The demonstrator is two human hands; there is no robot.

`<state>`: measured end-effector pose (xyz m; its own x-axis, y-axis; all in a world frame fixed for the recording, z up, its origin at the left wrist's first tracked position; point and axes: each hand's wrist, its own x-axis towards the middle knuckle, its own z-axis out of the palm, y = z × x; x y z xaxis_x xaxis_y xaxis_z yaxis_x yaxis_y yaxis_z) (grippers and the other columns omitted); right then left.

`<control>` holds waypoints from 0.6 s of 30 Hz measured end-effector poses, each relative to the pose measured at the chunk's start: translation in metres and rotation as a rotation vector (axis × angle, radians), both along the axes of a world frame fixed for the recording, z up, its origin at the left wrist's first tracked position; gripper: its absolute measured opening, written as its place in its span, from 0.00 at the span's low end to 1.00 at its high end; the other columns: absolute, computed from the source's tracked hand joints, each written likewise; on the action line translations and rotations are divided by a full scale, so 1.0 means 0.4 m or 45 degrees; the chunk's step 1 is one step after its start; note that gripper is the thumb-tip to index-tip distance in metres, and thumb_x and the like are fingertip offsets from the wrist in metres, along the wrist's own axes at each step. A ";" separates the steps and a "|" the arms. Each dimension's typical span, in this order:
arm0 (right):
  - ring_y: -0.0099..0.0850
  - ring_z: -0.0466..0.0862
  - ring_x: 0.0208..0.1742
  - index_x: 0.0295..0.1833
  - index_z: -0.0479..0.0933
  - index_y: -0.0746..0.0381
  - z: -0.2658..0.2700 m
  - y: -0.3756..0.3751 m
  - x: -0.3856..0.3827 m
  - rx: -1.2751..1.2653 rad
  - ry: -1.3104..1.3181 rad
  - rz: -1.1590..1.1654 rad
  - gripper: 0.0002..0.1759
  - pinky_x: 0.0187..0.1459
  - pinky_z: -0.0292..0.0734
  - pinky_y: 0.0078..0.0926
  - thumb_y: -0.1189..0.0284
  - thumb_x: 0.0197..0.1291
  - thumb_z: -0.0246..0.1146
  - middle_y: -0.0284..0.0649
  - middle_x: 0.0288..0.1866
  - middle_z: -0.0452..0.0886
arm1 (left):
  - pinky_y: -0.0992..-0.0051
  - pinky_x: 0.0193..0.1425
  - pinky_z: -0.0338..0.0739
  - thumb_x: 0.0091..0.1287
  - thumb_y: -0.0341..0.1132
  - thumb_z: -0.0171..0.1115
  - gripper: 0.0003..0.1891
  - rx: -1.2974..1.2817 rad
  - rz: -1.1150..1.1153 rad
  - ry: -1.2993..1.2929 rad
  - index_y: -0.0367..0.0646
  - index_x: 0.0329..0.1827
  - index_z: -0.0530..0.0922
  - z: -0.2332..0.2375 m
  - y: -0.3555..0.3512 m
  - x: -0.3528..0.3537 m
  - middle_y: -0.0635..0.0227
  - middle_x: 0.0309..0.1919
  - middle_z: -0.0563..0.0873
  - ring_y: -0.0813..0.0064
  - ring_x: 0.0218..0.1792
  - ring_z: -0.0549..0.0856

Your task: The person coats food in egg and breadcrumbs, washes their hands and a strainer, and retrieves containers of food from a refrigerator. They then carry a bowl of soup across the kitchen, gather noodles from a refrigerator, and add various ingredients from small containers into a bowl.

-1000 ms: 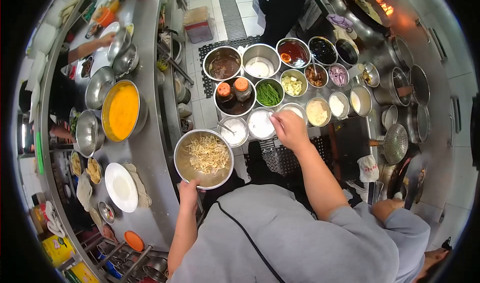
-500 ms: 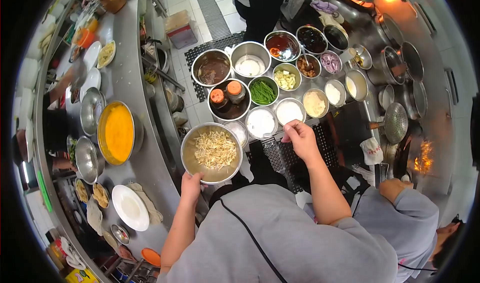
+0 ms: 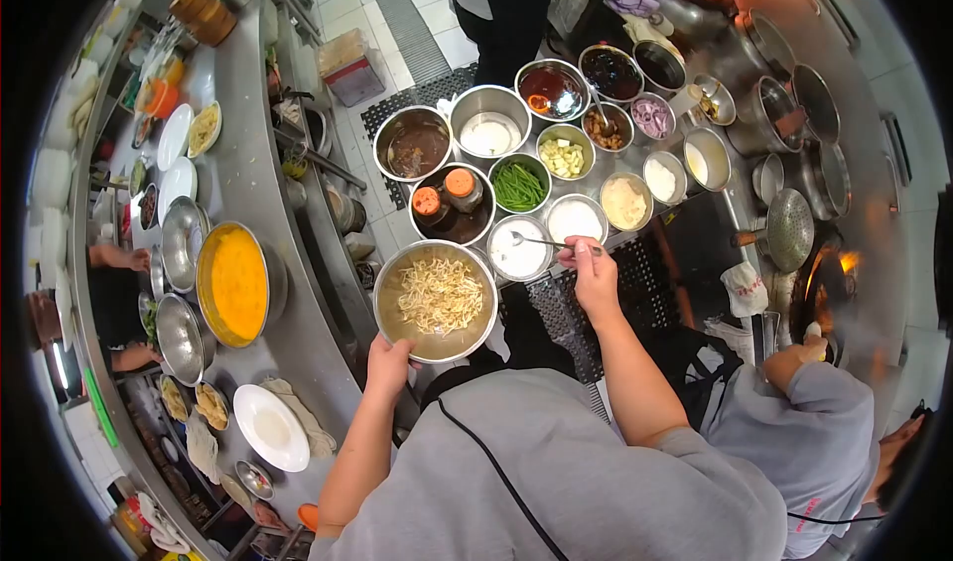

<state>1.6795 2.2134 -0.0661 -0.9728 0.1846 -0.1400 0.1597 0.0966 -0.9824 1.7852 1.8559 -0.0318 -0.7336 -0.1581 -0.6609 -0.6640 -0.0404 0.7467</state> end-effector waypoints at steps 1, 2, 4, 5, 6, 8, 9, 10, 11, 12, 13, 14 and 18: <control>0.29 0.88 0.42 0.53 0.81 0.70 -0.011 0.016 0.002 -0.001 -0.002 -0.005 0.19 0.48 0.85 0.28 0.66 0.83 0.52 0.43 0.40 0.87 | 0.75 0.30 0.81 0.69 0.28 0.57 0.17 -0.017 0.005 -0.007 0.32 0.59 0.79 0.004 0.006 -0.006 0.61 0.42 0.90 0.75 0.32 0.86; 0.30 0.88 0.42 0.54 0.80 0.70 -0.022 0.034 0.004 -0.179 -0.029 -0.063 0.18 0.48 0.86 0.29 0.66 0.83 0.51 0.44 0.41 0.86 | 0.75 0.30 0.81 0.69 0.28 0.57 0.17 -0.018 -0.001 -0.008 0.32 0.59 0.79 0.005 0.011 -0.010 0.61 0.42 0.90 0.75 0.32 0.86; 0.32 0.88 0.42 0.54 0.79 0.71 0.010 0.057 0.006 -0.385 -0.072 -0.137 0.18 0.48 0.89 0.32 0.66 0.83 0.50 0.46 0.42 0.85 | 0.76 0.29 0.80 0.69 0.27 0.57 0.17 -0.043 -0.013 0.004 0.31 0.59 0.79 0.012 0.025 -0.025 0.61 0.42 0.90 0.75 0.30 0.86; 0.32 0.88 0.42 0.54 0.79 0.71 0.031 0.072 0.015 -0.384 -0.071 -0.144 0.18 0.48 0.89 0.32 0.66 0.83 0.50 0.46 0.42 0.85 | 0.76 0.29 0.80 0.69 0.27 0.57 0.17 -0.042 -0.020 0.004 0.31 0.59 0.79 0.017 0.034 -0.033 0.61 0.42 0.90 0.75 0.30 0.86; 0.32 0.88 0.42 0.54 0.79 0.71 0.079 0.079 0.022 -0.417 -0.017 -0.095 0.18 0.48 0.89 0.32 0.66 0.83 0.50 0.46 0.42 0.85 | 0.76 0.28 0.81 0.68 0.27 0.57 0.17 -0.063 -0.057 -0.027 0.31 0.59 0.79 0.037 0.050 -0.048 0.60 0.43 0.90 0.75 0.30 0.86; 0.32 0.89 0.43 0.53 0.80 0.71 0.168 0.089 0.037 -0.336 0.091 -0.028 0.17 0.49 0.87 0.31 0.68 0.82 0.51 0.45 0.42 0.86 | 0.76 0.28 0.81 0.68 0.27 0.57 0.17 -0.084 -0.099 -0.063 0.31 0.59 0.79 0.043 0.083 -0.077 0.60 0.43 0.90 0.75 0.30 0.86; 0.32 0.89 0.43 0.53 0.80 0.71 0.196 0.098 0.035 -0.336 0.088 -0.038 0.17 0.49 0.87 0.31 0.68 0.82 0.51 0.45 0.42 0.86 | 0.75 0.28 0.81 0.68 0.27 0.58 0.18 -0.068 -0.123 -0.073 0.30 0.59 0.79 0.038 0.099 -0.091 0.59 0.43 0.90 0.74 0.29 0.86; 0.32 0.89 0.43 0.53 0.81 0.71 0.219 0.114 0.027 0.043 0.186 -0.032 0.17 0.49 0.86 0.29 0.68 0.82 0.53 0.45 0.41 0.87 | 0.75 0.28 0.81 0.68 0.28 0.58 0.18 -0.051 -0.149 -0.081 0.30 0.59 0.79 0.033 0.114 -0.103 0.59 0.43 0.89 0.74 0.29 0.86; 0.32 0.89 0.42 0.52 0.82 0.70 0.230 0.134 0.013 0.425 0.281 -0.024 0.16 0.49 0.84 0.28 0.69 0.81 0.54 0.45 0.41 0.88 | 0.75 0.28 0.81 0.68 0.28 0.58 0.18 -0.048 -0.161 -0.080 0.30 0.59 0.79 0.029 0.131 -0.115 0.59 0.43 0.89 0.74 0.29 0.86; 0.33 0.90 0.42 0.51 0.83 0.69 0.184 0.161 -0.005 0.519 0.264 -0.082 0.15 0.48 0.82 0.28 0.69 0.80 0.56 0.45 0.40 0.89 | 0.75 0.28 0.82 0.68 0.28 0.58 0.18 -0.020 -0.165 -0.083 0.29 0.59 0.78 0.025 0.146 -0.127 0.58 0.43 0.89 0.74 0.29 0.86; 0.33 0.90 0.42 0.51 0.83 0.69 0.147 0.175 -0.022 0.520 0.262 -0.092 0.15 0.48 0.82 0.28 0.69 0.80 0.56 0.45 0.40 0.89 | 0.75 0.28 0.82 0.68 0.28 0.59 0.18 0.007 -0.168 -0.088 0.29 0.60 0.78 0.022 0.158 -0.136 0.58 0.43 0.89 0.74 0.29 0.87; 0.34 0.90 0.41 0.51 0.83 0.69 0.113 0.189 -0.037 0.505 0.209 -0.089 0.15 0.47 0.82 0.28 0.69 0.79 0.56 0.45 0.39 0.89 | 0.75 0.28 0.82 0.68 0.28 0.59 0.18 0.005 -0.177 -0.091 0.29 0.60 0.78 0.020 0.168 -0.142 0.58 0.43 0.89 0.74 0.29 0.87; 0.31 0.90 0.40 0.51 0.83 0.69 -0.004 0.219 -0.070 0.290 0.077 -0.113 0.16 0.45 0.84 0.27 0.68 0.80 0.55 0.43 0.38 0.90 | 0.75 0.28 0.82 0.69 0.29 0.59 0.18 -0.025 -0.189 -0.101 0.29 0.60 0.78 0.013 0.183 -0.152 0.58 0.43 0.90 0.74 0.30 0.87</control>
<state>1.6514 2.3010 -0.0676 -0.9568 0.2895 -0.0270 0.1189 0.3048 -0.9450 1.7244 1.9290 -0.0266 -0.6957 -0.0654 -0.7153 -0.7182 0.0770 0.6915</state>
